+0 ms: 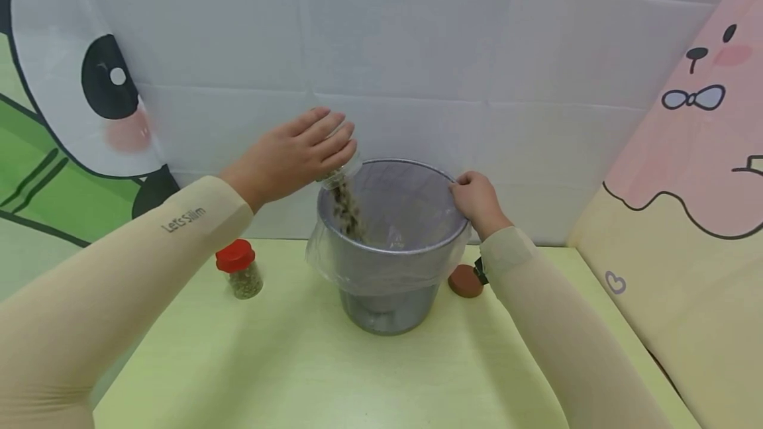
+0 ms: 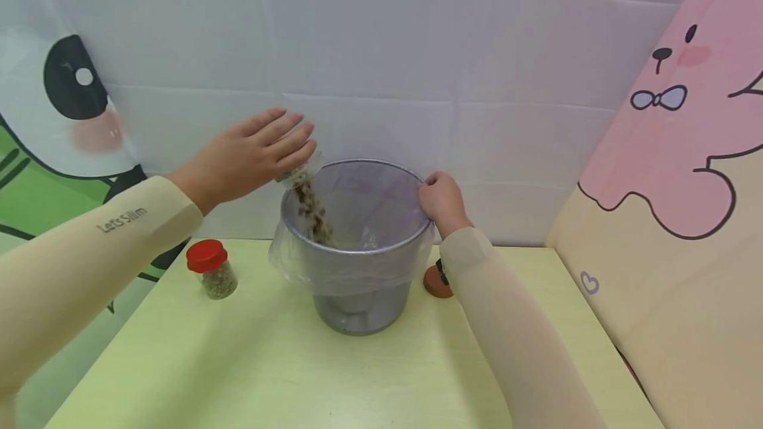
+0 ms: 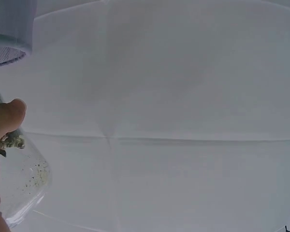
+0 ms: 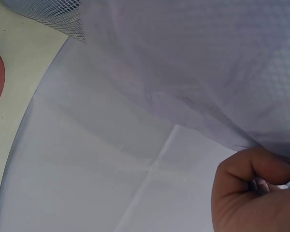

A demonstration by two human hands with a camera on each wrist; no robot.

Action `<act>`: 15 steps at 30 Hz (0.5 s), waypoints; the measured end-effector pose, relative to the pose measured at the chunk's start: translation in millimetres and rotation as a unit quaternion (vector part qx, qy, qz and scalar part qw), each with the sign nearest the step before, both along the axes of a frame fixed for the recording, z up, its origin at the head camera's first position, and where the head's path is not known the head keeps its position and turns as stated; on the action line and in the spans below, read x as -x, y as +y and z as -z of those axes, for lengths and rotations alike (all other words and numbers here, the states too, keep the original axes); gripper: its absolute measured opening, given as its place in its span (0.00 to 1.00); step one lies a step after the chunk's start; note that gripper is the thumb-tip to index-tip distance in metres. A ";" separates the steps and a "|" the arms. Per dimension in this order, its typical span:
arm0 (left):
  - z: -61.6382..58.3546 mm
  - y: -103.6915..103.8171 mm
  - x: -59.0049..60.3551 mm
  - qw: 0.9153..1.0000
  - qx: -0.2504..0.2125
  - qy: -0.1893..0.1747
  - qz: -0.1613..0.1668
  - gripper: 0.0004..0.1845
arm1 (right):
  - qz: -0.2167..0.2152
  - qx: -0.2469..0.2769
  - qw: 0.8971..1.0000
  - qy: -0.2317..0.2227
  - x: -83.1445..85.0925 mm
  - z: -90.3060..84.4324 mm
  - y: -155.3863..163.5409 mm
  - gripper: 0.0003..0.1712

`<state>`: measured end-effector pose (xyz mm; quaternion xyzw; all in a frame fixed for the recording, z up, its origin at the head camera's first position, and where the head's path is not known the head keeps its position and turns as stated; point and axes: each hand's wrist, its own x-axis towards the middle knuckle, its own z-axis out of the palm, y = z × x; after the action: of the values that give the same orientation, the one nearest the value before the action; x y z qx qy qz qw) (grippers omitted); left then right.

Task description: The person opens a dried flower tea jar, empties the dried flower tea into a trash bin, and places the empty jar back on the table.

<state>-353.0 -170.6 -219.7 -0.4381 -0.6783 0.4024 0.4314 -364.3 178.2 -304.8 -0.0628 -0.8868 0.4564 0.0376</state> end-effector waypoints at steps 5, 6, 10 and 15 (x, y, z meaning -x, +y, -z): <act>0.8 -0.1 0.9 1.000 0.000 -0.001 0.007 0.42 | -0.001 0.000 1.000 -0.001 -0.3 1.4 -1.1 0.18; 0.7 -0.2 0.7 1.000 0.001 -0.002 0.006 0.42 | -0.001 0.000 1.000 -0.002 -0.2 1.7 -1.1 0.18; 0.1 0.1 -0.1 1.000 0.003 -0.006 0.007 0.42 | -0.001 -0.002 1.000 -0.002 0.2 3.0 -1.1 0.18; -1.8 1.7 -0.2 1.000 0.006 -0.005 0.008 0.41 | -0.001 -0.003 1.000 0.002 0.1 2.3 -0.2 0.18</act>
<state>-352.9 -168.9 -218.0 -0.4477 -0.6750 0.4006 0.4283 -364.4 178.0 -307.1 -0.0612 -0.8883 0.4534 0.0392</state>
